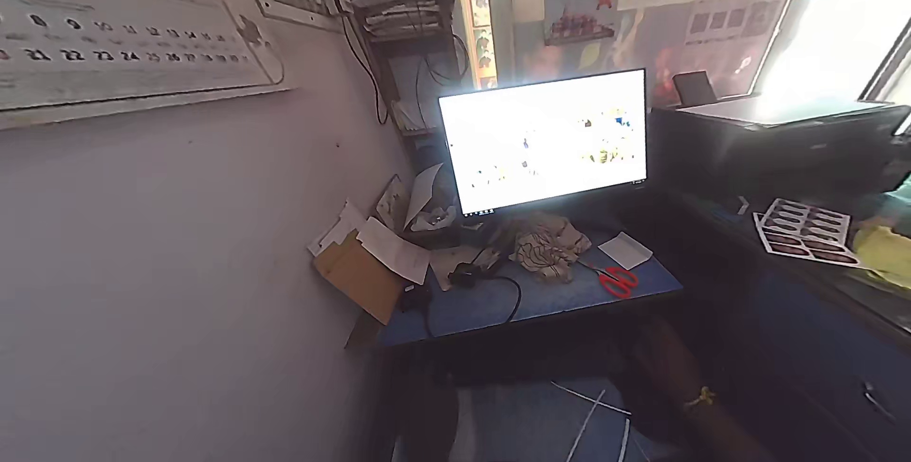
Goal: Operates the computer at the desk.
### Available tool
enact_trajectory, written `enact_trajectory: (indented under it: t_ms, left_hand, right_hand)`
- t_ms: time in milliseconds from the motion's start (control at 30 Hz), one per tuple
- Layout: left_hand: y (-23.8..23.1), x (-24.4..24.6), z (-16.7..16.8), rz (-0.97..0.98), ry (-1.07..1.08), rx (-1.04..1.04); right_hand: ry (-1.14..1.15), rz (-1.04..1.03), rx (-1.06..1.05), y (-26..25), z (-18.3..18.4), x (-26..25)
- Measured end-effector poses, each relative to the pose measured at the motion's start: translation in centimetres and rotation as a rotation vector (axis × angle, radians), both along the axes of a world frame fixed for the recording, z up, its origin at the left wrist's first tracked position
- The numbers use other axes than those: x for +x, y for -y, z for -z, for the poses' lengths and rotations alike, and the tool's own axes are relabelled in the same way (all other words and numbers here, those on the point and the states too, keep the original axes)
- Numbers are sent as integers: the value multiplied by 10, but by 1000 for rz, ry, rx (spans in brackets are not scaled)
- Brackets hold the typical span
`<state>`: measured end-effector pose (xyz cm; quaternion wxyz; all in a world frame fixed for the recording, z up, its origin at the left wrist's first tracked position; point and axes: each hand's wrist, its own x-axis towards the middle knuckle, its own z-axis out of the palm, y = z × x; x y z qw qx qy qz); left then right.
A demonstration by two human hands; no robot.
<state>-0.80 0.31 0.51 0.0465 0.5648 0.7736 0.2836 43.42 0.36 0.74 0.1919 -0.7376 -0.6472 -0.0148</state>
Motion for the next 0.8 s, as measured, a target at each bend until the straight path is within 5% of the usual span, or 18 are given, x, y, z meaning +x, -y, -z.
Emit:
enact_trajectory:
  t_ms: [800]
  left_hand:
    - [-5, 1, 24, 4, -95, -53]
  right_hand:
    - [8, -14, 19, 1, 2, 0]
